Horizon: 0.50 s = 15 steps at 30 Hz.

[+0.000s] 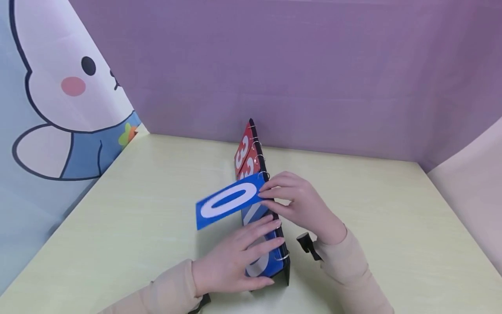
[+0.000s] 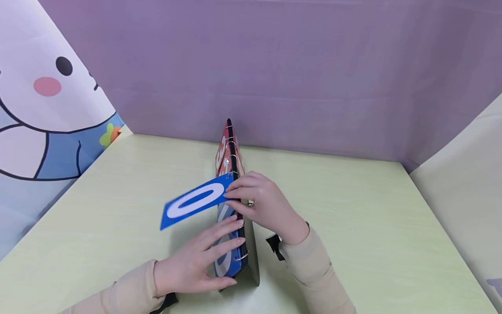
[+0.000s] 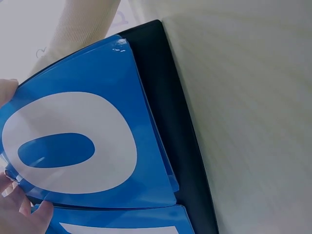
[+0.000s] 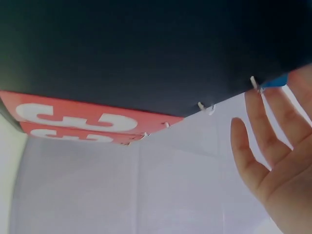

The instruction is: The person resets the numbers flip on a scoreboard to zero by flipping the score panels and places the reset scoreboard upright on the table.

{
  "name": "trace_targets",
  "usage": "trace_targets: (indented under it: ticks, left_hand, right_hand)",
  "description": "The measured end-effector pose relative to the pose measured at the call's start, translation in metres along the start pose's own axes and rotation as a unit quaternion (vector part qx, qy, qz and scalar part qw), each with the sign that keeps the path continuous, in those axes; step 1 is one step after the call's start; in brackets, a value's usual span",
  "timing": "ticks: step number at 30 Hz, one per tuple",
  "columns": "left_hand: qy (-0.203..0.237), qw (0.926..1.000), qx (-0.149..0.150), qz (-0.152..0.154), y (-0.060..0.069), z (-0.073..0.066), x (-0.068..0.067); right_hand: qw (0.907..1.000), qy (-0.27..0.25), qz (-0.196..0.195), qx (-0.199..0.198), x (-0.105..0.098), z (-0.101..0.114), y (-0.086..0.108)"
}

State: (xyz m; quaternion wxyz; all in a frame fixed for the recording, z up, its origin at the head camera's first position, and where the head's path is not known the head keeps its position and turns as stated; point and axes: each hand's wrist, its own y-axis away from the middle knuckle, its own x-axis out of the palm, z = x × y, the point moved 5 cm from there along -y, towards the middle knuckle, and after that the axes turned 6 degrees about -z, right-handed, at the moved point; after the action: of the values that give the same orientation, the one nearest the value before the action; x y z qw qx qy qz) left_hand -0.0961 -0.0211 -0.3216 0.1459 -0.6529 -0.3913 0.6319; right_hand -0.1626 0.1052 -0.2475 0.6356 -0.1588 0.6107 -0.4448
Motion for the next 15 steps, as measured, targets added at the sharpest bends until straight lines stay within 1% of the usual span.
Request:
trace_targets:
  ticks: [2,4,7,11,15]
  left_hand:
    - [0.002,0.9999,-0.008,0.008,0.0,0.001,0.001]
    - [0.007,0.9997,-0.016,0.016,0.001,0.001,0.001]
    - [0.008,0.9997,-0.015,0.014,0.001,0.001,0.001]
    - [0.009,0.9999,0.008,-0.005,0.001,0.001,0.0]
    - [0.012,0.9997,0.02,-0.012,0.0,0.002,0.001]
  right_hand:
    - [0.9999,-0.002,0.013,-0.004,0.001,-0.003,0.001]
    - [0.9998,-0.008,0.017,-0.007,0.001,-0.005,0.001]
    - [0.9995,-0.019,0.022,-0.006,0.001,-0.007,0.001]
    - [0.999,-0.03,0.032,0.002,0.002,-0.01,0.003]
    - [0.9984,-0.032,0.046,0.011,0.004,-0.012,0.004]
